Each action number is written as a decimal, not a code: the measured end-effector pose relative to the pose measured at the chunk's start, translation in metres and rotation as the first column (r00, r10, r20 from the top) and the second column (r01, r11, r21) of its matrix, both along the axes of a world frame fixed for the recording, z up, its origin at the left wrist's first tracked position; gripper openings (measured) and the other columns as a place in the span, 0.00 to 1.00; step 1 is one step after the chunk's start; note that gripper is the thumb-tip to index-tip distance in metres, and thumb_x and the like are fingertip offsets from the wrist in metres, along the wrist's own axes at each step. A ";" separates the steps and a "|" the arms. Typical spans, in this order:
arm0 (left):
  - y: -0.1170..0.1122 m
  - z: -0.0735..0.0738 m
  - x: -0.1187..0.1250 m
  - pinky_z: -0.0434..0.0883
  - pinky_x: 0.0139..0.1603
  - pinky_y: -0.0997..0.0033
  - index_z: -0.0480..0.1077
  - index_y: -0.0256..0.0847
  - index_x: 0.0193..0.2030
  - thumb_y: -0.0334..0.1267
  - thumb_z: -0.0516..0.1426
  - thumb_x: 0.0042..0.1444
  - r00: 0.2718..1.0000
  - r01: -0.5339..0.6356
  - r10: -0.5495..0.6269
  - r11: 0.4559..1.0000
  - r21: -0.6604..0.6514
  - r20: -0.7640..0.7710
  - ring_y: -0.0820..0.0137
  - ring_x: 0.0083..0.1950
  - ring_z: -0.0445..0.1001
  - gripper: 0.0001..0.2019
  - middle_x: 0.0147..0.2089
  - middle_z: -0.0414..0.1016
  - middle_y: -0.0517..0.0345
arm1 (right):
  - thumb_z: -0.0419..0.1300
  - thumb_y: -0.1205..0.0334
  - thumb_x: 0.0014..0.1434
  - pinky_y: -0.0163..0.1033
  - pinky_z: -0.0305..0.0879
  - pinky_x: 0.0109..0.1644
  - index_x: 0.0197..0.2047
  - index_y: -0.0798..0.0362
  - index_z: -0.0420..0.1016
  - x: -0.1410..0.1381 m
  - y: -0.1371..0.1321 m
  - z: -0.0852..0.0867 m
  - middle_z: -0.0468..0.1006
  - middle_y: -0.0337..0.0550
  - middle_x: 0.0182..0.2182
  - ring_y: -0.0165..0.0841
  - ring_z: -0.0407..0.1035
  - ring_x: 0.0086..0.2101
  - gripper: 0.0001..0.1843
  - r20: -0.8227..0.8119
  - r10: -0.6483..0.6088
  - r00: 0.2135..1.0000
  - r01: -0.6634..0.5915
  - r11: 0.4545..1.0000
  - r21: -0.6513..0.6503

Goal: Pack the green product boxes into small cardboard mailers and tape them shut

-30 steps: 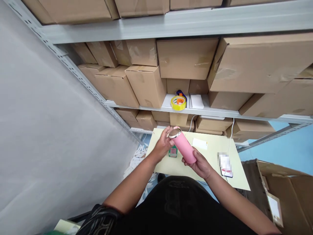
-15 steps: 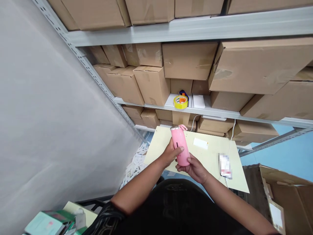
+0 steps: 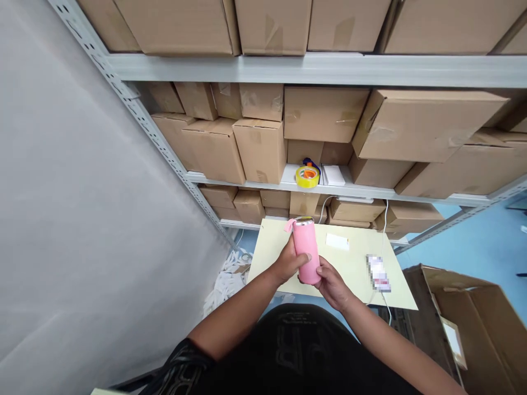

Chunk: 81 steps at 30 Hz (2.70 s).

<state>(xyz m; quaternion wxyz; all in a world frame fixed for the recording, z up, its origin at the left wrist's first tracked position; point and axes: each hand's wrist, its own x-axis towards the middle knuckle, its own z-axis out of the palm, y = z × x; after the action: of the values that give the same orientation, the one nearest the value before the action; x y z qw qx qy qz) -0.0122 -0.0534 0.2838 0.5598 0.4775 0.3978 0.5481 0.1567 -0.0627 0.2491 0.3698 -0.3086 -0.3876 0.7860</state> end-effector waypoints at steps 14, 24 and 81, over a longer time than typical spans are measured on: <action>0.010 -0.014 -0.047 0.72 0.55 0.55 0.63 0.42 0.63 0.52 0.61 0.59 0.989 0.130 -0.135 0.989 0.074 0.068 0.59 0.51 0.74 0.29 0.53 0.75 0.50 | 0.68 0.42 0.55 0.46 0.70 0.46 0.53 0.49 0.74 -0.060 -0.028 0.006 0.79 0.47 0.44 0.43 0.73 0.43 0.28 0.090 -0.211 0.973 0.205 0.976 0.073; 0.016 -0.006 -0.062 0.72 0.54 0.61 0.61 0.43 0.66 0.51 0.66 0.56 0.998 0.050 -0.053 0.990 0.134 0.016 0.60 0.53 0.73 0.35 0.55 0.73 0.49 | 0.69 0.42 0.55 0.51 0.72 0.50 0.58 0.47 0.71 -0.072 -0.025 0.010 0.78 0.47 0.48 0.43 0.75 0.43 0.32 0.219 -0.260 0.940 0.230 0.961 0.155; 0.333 -0.218 -0.042 0.70 0.45 0.58 0.77 0.34 0.41 0.51 0.60 0.57 0.361 -0.488 -0.348 0.720 -0.493 -0.865 0.43 0.54 0.79 0.19 0.51 0.81 0.30 | 0.71 0.40 0.52 0.47 0.74 0.49 0.57 0.46 0.75 0.176 0.141 -0.089 0.81 0.47 0.52 0.45 0.75 0.48 0.34 0.618 -0.534 0.577 0.597 0.792 0.126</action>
<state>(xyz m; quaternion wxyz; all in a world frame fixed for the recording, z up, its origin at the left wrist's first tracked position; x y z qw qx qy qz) -0.0541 0.2794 0.0659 0.3393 0.4339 0.8345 0.0137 0.3330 0.0786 0.1604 0.4352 -0.6755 -0.3302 0.4953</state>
